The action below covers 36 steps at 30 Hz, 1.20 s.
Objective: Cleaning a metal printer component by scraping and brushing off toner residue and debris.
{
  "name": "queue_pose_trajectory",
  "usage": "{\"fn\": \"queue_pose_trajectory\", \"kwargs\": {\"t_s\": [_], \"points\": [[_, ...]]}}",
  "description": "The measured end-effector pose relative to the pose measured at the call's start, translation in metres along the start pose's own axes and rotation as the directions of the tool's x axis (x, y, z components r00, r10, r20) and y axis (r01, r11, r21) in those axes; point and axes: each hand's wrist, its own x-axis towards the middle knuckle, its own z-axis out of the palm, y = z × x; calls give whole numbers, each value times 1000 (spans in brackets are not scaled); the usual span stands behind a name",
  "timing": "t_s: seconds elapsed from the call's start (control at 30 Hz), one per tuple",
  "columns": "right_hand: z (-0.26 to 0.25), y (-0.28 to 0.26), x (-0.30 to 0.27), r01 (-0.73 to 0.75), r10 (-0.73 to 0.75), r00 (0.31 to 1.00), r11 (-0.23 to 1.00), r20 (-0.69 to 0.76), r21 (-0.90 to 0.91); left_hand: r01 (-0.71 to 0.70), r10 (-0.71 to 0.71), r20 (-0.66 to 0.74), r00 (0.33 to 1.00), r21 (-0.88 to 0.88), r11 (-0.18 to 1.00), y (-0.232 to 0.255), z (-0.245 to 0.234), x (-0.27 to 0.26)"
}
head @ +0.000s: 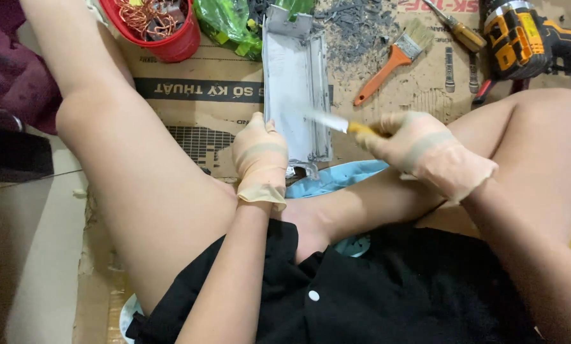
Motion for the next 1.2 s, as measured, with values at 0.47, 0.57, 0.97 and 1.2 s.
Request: {"fn": "queue_pose_trajectory", "kwargs": {"t_s": [0.47,0.57,0.97,1.2], "points": [[-9,70,93,464,-392,826,881,-405,94,-323,243,-484,841,-87,942,-25,-2,9],[-9,57,75,453,-400,847,888,-351,80,-311,220,-410,885,-172,935,-34,6,28],[-4,62,89,464,-494,772,868,-400,-176,-84,13,-162,987,-435,896,-44,6,57],[1,72,97,539,-568,702,818,-430,-201,54,-98,-62,993,-499,865,-66,0,41]]}}
